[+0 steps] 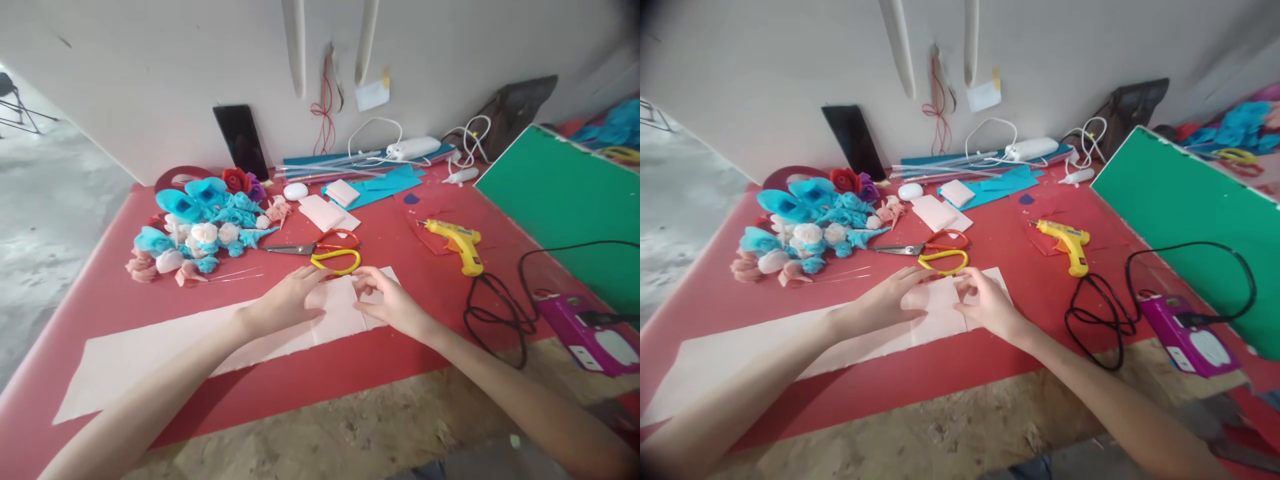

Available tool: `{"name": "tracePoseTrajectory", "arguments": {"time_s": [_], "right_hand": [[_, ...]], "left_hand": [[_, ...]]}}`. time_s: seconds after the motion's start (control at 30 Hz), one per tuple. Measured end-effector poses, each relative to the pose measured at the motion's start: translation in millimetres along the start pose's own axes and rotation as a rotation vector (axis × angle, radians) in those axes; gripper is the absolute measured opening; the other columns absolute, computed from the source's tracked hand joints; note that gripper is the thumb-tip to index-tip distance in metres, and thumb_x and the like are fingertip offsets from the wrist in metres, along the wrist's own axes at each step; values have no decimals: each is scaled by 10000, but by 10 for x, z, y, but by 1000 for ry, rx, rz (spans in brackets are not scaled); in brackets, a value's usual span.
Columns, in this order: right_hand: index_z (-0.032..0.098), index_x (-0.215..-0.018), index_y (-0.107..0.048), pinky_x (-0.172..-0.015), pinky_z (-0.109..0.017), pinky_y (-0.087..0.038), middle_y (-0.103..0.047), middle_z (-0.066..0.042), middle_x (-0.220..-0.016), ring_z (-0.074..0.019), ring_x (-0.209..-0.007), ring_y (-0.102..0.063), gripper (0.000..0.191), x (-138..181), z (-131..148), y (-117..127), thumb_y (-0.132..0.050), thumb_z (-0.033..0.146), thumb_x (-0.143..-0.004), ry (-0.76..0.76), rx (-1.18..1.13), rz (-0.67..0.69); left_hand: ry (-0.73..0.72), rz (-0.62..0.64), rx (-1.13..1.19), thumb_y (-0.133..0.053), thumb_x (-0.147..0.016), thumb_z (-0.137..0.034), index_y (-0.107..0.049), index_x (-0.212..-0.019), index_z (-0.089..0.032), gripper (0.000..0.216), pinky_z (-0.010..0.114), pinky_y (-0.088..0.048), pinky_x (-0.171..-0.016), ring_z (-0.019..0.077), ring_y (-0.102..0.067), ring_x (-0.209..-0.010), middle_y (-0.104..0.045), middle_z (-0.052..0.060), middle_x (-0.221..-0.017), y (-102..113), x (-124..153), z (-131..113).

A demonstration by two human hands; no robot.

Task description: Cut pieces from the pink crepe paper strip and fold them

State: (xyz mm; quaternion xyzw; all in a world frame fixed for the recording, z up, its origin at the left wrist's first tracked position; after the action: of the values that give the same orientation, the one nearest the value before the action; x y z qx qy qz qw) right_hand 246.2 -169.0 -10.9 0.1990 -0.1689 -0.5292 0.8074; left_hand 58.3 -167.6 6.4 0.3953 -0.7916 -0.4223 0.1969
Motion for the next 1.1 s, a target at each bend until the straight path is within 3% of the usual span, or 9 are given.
{"name": "tracePoseTrajectory", "arguments": {"time_s": [0.1,0.23,0.33,0.43,0.6,0.77,0.97,1.03,1.1], "right_hand": [[222,-1043,-535,-730,-324,-484,-632,-8,-802,-159,-723,-564,363,6,0,-38,-635,296,-701,-41,-78,48],[194,-763,-612,-669,-315,-485,-649,-29,-738,-174,-686,-587,174,-8,10,-76,-582,365,-741,-60,-72,57],[189,-760,-623,-655,-305,-493,-674,-44,-753,-193,-718,-616,220,-41,75,-21,-532,390,-763,-30,-80,17],[179,-766,-633,-633,-295,-487,-671,-50,-729,-197,-700,-617,277,-91,170,131,-516,429,-768,-24,-93,-67],[171,-797,-647,-702,-296,-462,-684,-57,-812,-208,-785,-608,312,-283,280,521,-585,464,-707,-94,-179,-272],[172,-764,-661,-687,-299,-453,-684,-45,-787,-201,-756,-611,306,-656,334,757,-676,435,-607,-117,-226,-160],[195,-788,-652,-699,-276,-437,-669,-14,-810,-163,-742,-597,298,-871,488,1009,-680,454,-643,-73,-233,-128],[196,-795,-650,-711,-280,-439,-670,-24,-840,-176,-778,-600,312,-864,532,1111,-688,466,-643,-48,-202,-159],[194,-799,-647,-699,-286,-446,-673,-34,-845,-189,-785,-605,339,-853,534,1185,-695,487,-636,-42,-180,-175]], "left_hand": [[42,-1,154,-635,-700,-120,-442,-1251,-211,591,367,-498,-886,220,-597,-1045,-605,80,-1166,19,-4,23],[127,14,255,-571,-736,-142,-500,-1207,-194,479,282,-522,-736,167,-648,-811,-670,32,-958,94,-6,15],[153,10,325,-540,-762,-176,-571,-1117,-162,357,258,-497,-759,170,-634,-854,-672,39,-996,176,-6,-17],[270,45,363,-500,-798,-246,-636,-903,-129,207,223,-474,-668,164,-619,-754,-677,24,-832,254,17,4],[436,126,425,-507,-795,-353,-580,-658,-129,272,179,-342,-485,106,-496,-557,-563,-17,-607,386,95,39],[411,167,531,-513,-776,-361,-562,-680,-136,249,183,-312,-476,111,-479,-564,-518,-30,-608,397,117,-37],[370,63,276,-561,-723,-245,-614,-895,-157,201,225,-407,-631,194,-593,-773,-657,10,-842,501,163,51],[383,90,236,-531,-755,-245,-614,-838,-152,150,219,-392,-592,165,-576,-695,-639,3,-770,577,212,56],[335,213,255,-504,-796,-270,-600,-699,-148,183,206,-337,-504,115,-497,-555,-551,-24,-611,637,255,-25]]}}
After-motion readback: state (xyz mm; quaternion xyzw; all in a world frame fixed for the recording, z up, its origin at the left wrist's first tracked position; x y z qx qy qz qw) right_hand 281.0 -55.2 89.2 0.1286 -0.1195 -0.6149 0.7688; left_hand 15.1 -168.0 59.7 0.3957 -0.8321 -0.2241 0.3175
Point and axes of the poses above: each hand's wrist, its own x-axis away from the middle knuckle, its own y-axis out of the back of the hand, z = x × y, the point moved 4 cm from there along -x, towards the middle knuckle
